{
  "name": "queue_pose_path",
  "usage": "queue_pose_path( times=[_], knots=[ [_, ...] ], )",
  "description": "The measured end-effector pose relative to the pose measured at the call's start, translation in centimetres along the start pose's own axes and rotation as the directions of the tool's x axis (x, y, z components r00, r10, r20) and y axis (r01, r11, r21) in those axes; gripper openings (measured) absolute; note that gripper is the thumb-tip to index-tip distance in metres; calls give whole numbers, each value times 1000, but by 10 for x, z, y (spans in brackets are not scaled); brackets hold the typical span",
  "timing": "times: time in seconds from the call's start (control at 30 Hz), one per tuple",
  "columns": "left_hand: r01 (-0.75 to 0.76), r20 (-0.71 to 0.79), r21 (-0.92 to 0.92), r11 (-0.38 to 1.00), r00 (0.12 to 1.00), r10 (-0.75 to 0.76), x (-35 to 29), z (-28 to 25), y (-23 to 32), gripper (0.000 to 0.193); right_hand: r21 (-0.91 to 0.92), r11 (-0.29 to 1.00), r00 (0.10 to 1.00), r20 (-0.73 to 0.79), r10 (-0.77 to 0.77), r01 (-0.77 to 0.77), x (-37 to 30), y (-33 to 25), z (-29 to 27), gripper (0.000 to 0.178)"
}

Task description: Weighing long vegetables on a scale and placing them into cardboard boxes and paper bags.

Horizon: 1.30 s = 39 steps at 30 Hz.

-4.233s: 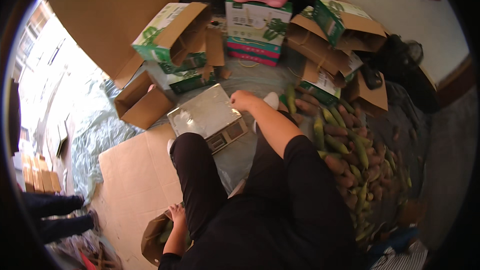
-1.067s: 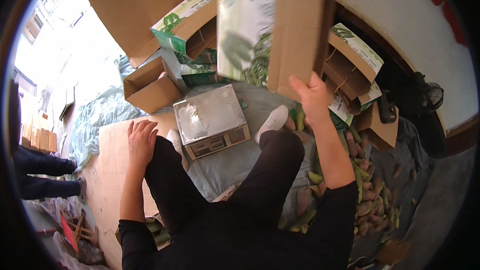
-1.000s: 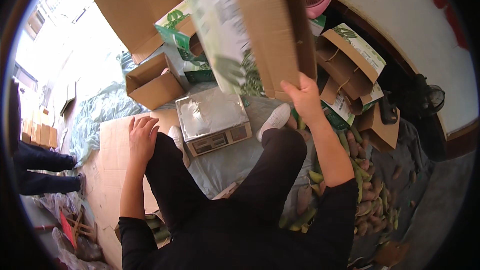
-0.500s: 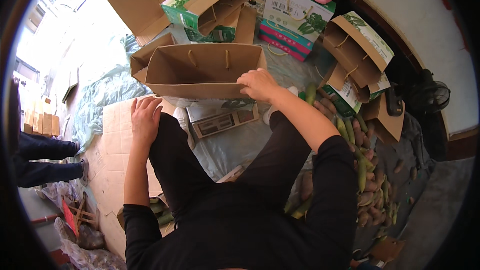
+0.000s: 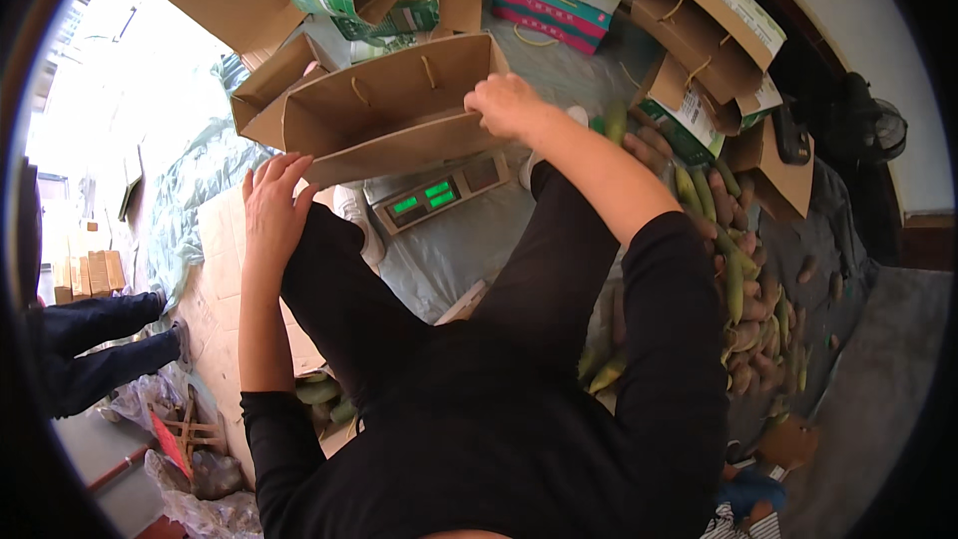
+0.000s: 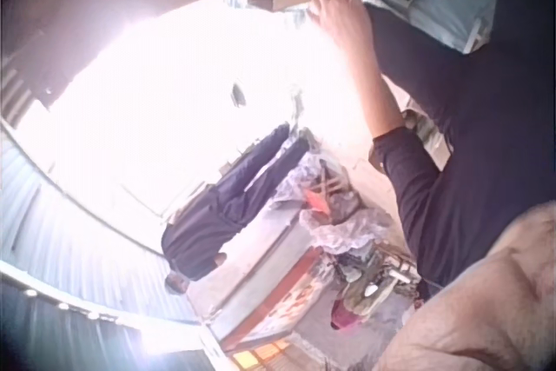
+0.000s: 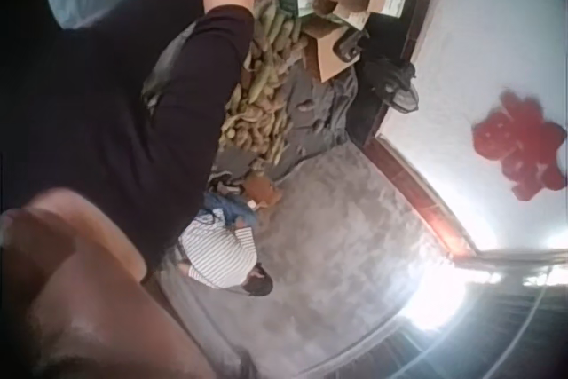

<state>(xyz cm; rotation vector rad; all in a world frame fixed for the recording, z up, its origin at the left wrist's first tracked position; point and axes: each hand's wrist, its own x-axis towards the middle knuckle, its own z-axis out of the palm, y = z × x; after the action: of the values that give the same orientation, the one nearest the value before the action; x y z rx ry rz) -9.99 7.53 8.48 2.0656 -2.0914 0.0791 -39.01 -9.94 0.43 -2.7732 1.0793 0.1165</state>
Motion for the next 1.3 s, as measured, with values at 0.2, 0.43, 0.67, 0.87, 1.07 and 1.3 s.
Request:
queue_pose_path(
  times=[0.2,0.43,0.67,0.87,1.07,1.3],
  knots=[
    [-22,191,34,999,981,15,28,27,19,48,316,948,927,-367,79,45,-41,30,-26,21],
    [72,346,139,988,931,-117,45,73,3,47,734,629,809,-194,555,-256,-155,74,-2,24],
    [-25,285,77,997,959,2,46,98,8,21,701,419,594,7,805,-576,-293,76,128,22],
    [-69,289,-31,997,954,75,42,117,0,21,504,197,356,242,903,-841,-390,26,226,21],
    [-139,220,-91,986,963,156,45,129,-10,25,-2,261,233,441,867,-965,-505,-6,298,23],
    [-83,247,-47,995,965,92,39,123,-25,28,88,-67,11,684,729,-994,-506,-53,261,36]
  ],
)
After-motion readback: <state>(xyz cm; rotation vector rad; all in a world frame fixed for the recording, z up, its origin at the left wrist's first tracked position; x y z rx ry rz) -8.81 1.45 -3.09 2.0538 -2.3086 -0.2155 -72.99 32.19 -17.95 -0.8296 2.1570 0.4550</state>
